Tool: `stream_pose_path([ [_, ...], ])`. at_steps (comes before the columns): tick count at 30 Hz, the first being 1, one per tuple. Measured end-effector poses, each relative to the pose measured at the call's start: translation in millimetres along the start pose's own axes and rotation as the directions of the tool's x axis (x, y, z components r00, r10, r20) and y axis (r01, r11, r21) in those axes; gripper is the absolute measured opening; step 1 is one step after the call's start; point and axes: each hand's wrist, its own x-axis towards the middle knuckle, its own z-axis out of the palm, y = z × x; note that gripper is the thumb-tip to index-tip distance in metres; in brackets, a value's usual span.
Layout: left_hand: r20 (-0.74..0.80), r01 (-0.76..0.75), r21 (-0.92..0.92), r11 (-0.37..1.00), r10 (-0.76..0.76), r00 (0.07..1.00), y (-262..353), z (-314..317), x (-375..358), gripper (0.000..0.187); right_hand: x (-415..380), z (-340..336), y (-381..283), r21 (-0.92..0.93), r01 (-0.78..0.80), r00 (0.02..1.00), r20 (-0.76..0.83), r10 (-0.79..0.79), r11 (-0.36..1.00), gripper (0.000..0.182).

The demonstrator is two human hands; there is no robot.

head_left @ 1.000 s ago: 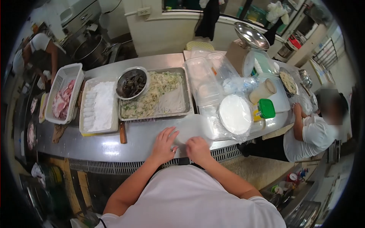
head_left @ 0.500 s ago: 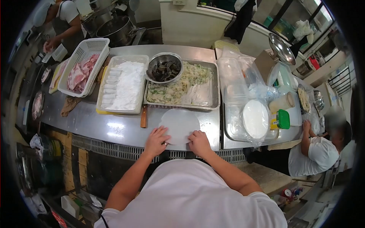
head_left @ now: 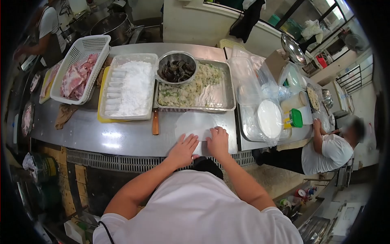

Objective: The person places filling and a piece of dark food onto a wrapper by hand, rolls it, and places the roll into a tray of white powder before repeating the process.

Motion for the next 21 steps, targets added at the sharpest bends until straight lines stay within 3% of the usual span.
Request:
stream_pose_path([
  [1, 0.123, 0.036, 0.036, 0.999, -0.04, 0.992, 6, -5, -2, 0.084, -4, 2, -2, -0.056, 0.107, 0.994, 0.024, -0.105, 0.993, 0.045],
  [3, 0.102, 0.049, 0.017, 0.999, -0.051, 0.994, 4, 0, -5, 0.082, -19, 2, -7, -0.158, 0.314, 0.949, 0.082, -0.305, 0.936, 0.056],
  [7, 0.052, 0.092, -0.032, 0.995, -0.09, 0.995, -4, 1, -12, 0.072, -44, -21, 10, -0.161, 0.15, 0.958, 0.266, -0.104, 0.975, 0.054],
  [10, -0.063, 0.162, -0.167, 0.972, -0.175, 0.983, -12, 7, -15, 0.05, -47, -32, 52, -0.186, 0.107, 0.979, 0.189, -0.071, 0.977, 0.056],
  [13, -0.2, 0.212, -0.468, 0.858, -0.336, 0.92, -27, 38, -5, 0.029, -34, -47, 77, -0.109, 0.1, 0.983, 0.164, -0.081, 0.989, 0.054],
  [16, -0.267, 0.251, -0.57, 0.782, -0.466, 0.843, -29, 39, 9, 0.025, 18, -71, 71, 0.264, -0.018, 0.991, 0.135, -0.018, 0.964, 0.053],
  [18, -0.322, 0.326, -0.415, 0.849, -0.473, 0.82, -18, 25, 13, 0.025, 67, -71, 78, 0.342, 0.097, 0.994, 0.018, -0.11, 0.935, 0.05],
  [20, -0.353, 0.38, -0.309, 0.872, -0.476, 0.805, -12, 17, 16, 0.026, 120, -72, 73, 0.461, 0.035, 0.997, 0.039, -0.06, 0.887, 0.051],
  [21, -0.357, 0.396, -0.287, 0.872, -0.481, 0.801, -11, 16, 14, 0.026, 145, -69, 74, 0.423, 0.07, 0.996, 0.024, -0.088, 0.903, 0.051],
])
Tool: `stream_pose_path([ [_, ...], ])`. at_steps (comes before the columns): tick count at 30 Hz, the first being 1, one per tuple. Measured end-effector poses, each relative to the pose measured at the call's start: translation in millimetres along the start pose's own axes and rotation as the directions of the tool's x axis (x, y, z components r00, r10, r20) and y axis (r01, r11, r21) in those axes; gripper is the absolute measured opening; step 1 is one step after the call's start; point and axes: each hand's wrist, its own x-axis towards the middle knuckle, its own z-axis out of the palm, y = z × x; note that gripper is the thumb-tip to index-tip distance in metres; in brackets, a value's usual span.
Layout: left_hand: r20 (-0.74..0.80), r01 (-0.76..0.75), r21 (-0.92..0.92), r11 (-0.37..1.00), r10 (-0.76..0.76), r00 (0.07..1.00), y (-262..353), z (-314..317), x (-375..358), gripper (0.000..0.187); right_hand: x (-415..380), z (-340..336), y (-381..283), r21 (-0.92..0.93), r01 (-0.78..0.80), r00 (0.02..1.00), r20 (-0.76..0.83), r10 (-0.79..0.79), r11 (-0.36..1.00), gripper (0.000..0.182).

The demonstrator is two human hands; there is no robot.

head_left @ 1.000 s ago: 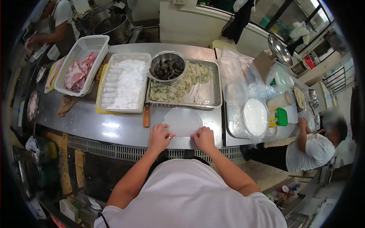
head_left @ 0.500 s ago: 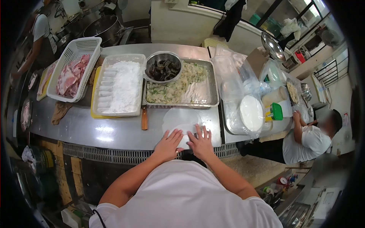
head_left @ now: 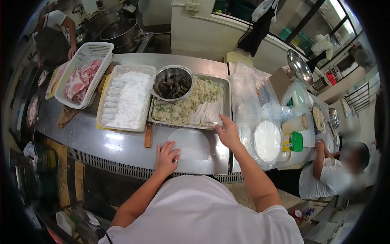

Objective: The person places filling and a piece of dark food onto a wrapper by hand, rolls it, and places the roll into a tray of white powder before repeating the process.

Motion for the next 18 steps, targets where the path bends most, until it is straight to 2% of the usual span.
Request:
stream_pose_path([
  [4, -0.009, 0.027, 0.054, 0.998, -0.026, 1.0, 2, 1, -1, 0.026, 95, 9, 30, -0.137, 0.032, 0.993, 0.12, -0.016, 0.99, 0.053],
  [7, -0.01, 0.031, 0.087, 0.996, -0.03, 0.999, 6, -2, 0, 0.026, 147, 17, 38, -0.274, 0.017, 0.967, 0.25, 0.054, 0.962, 0.052],
  [8, -0.013, 0.031, 0.09, 0.995, -0.03, 0.999, 6, -2, 1, 0.026, 152, 30, 48, -0.236, 0.077, 0.984, 0.177, -0.035, 0.969, 0.05],
  [11, -0.013, 0.031, 0.098, 0.995, -0.03, 0.999, 6, -2, 1, 0.026, 151, 63, 61, -0.288, 0.081, 0.985, 0.167, -0.033, 0.954, 0.049],
  [14, -0.005, 0.034, 0.096, 0.995, -0.033, 0.999, 7, -4, 1, 0.027, 138, 66, 59, -0.401, 0.279, 0.876, 0.479, -0.06, 0.873, 0.044],
  [17, -0.01, 0.032, 0.081, 0.996, -0.031, 0.999, 6, -3, 2, 0.027, 136, 47, 35, -0.42, 0.21, 0.83, 0.553, 0.066, 0.883, 0.042],
  [18, -0.012, 0.028, 0.08, 0.996, -0.027, 1.0, 5, -3, 2, 0.028, 137, 49, 37, -0.422, 0.145, 0.903, 0.426, 0.055, 0.895, 0.039],
])
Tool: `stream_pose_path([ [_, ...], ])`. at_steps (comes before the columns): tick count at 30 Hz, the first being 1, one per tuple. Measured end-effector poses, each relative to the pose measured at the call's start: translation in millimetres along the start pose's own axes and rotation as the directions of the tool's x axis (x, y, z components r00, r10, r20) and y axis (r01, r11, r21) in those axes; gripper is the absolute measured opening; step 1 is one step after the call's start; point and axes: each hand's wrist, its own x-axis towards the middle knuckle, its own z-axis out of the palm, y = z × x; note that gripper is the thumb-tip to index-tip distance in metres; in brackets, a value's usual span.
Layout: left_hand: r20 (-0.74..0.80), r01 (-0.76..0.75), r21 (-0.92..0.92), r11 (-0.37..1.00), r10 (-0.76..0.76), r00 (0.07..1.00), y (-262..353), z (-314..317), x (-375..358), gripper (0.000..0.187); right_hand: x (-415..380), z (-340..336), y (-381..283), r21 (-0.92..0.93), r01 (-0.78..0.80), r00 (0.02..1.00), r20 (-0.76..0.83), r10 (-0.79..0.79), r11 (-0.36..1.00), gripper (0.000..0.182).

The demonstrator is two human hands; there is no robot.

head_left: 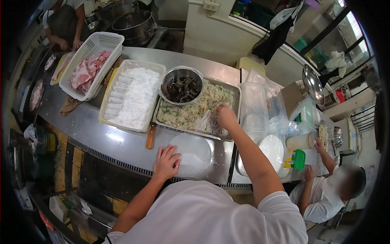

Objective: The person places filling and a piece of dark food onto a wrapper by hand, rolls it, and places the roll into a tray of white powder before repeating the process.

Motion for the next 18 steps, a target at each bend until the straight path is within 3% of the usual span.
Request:
stream_pose_path([
  [2, -0.008, -0.004, -0.003, 1.0, 0.004, 1.0, -1, 1, 1, 0.028, 7, 6, 3, 0.081, -0.099, 0.957, -0.265, 0.117, 0.992, 0.033],
  [5, -0.007, -0.006, -0.008, 1.0, 0.006, 1.0, 0, -1, 0, 0.028, 10, 14, 4, -0.327, 0.065, 0.997, -0.02, -0.076, 0.943, 0.027],
  [8, -0.01, -0.011, -0.017, 1.0, 0.011, 1.0, -2, 0, 0, 0.028, 9, 27, -9, -0.103, 0.005, 1.0, 0.031, -0.002, 0.995, 0.032],
  [11, -0.024, -0.016, -0.027, 0.999, 0.016, 1.0, -2, 3, -1, 0.028, 5, 7, -12, 0.095, -0.093, 0.992, -0.077, 0.101, 0.991, 0.03],
  [14, -0.027, -0.018, -0.03, 0.999, 0.017, 0.999, -3, 0, -4, 0.027, 8, 2, -19, -0.073, -0.043, 0.997, -0.074, 0.038, 0.996, 0.026],
  [18, -0.027, -0.021, -0.031, 0.999, 0.02, 0.999, -4, 3, -1, 0.026, 10, 45, -15, -0.287, 0.178, 0.983, 0.02, -0.18, 0.941, 0.025],
])
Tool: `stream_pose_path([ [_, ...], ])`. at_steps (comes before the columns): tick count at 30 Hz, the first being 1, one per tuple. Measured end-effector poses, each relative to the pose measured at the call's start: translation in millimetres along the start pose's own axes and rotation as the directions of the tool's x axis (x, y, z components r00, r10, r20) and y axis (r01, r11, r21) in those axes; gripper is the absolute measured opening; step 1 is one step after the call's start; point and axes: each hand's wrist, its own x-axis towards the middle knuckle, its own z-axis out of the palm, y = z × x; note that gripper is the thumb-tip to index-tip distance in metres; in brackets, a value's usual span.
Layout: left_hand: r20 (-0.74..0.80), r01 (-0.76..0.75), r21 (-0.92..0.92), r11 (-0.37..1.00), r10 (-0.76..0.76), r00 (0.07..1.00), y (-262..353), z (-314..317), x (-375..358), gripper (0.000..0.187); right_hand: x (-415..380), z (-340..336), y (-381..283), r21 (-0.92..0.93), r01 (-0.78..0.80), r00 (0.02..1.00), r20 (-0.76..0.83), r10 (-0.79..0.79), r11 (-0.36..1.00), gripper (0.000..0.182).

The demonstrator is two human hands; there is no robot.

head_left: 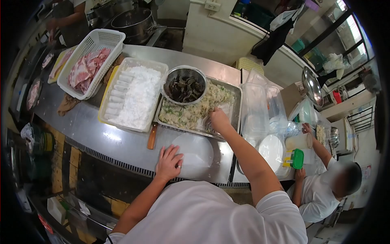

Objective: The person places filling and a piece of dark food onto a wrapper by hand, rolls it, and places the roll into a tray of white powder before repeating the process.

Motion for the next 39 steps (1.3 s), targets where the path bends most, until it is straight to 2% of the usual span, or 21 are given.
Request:
stream_pose_path([
  [3, 0.004, 0.003, 0.001, 1.0, -0.003, 1.0, 3, -3, -1, 0.026, -5, -6, -9, 0.124, -0.014, 0.995, 0.1, 0.002, 0.992, 0.021],
  [4, 0.004, 0.001, 0.001, 1.0, -0.001, 1.0, 3, -3, 1, 0.026, -7, -13, -8, 0.223, -0.027, 0.99, 0.139, -0.004, 0.975, 0.023],
  [6, 0.002, 0.006, -0.006, 1.0, -0.006, 1.0, 3, -3, 1, 0.026, -11, -26, -6, 0.412, -0.063, 0.976, 0.215, -0.03, 0.909, 0.028],
  [9, 0.001, 0.012, -0.009, 1.0, -0.012, 1.0, 3, -2, 0, 0.026, -16, -23, 5, 0.592, -0.187, 0.949, 0.314, -0.01, 0.784, 0.033],
  [12, -0.006, 0.011, -0.003, 1.0, -0.011, 1.0, 2, -2, 0, 0.026, -25, -42, -12, 0.516, -0.145, 0.939, 0.341, -0.046, 0.844, 0.033],
  [15, -0.004, 0.004, 0.001, 1.0, -0.004, 1.0, 2, 0, -1, 0.027, -22, -64, -13, 0.573, -0.158, 0.908, 0.404, -0.109, 0.804, 0.035],
  [18, 0.006, 0.006, 0.0, 1.0, -0.006, 1.0, 1, -1, 0, 0.028, -8, -54, -6, 0.759, -0.337, 0.9, 0.433, -0.046, 0.556, 0.037],
  [21, 0.012, 0.01, -0.004, 1.0, -0.01, 1.0, 3, -1, 1, 0.028, 1, -38, -22, 0.713, -0.17, 0.968, 0.252, -0.022, 0.68, 0.037],
  [24, 0.015, 0.005, -0.001, 1.0, -0.005, 1.0, 2, -3, 1, 0.029, -2, -25, -45, 0.6, -0.042, 0.971, 0.213, -0.108, 0.799, 0.036],
  [27, 0.027, 0.009, -0.004, 1.0, -0.009, 1.0, 2, -3, 2, 0.028, -7, -39, -48, 0.587, -0.091, 0.947, 0.3, -0.112, 0.805, 0.036],
  [30, 0.031, 0.011, -0.008, 1.0, -0.011, 0.999, 0, 0, 0, 0.027, -10, -42, -58, 0.51, -0.006, 0.98, 0.175, -0.097, 0.86, 0.032],
  [33, 0.05, 0.004, -0.008, 1.0, -0.003, 0.999, -2, 2, -1, 0.027, -9, -51, -72, 0.379, 0.041, 0.944, 0.288, -0.159, 0.925, 0.033],
  [36, 0.084, -0.003, -0.002, 1.0, 0.003, 0.996, -3, -1, 1, 0.027, -12, -55, -75, 0.428, -0.096, 0.953, 0.3, -0.041, 0.898, 0.033],
  [39, 0.111, -0.006, 0.012, 1.0, 0.005, 0.994, -5, -2, -1, 0.027, -20, -54, -83, 0.408, -0.095, 0.961, 0.275, -0.023, 0.908, 0.03],
])
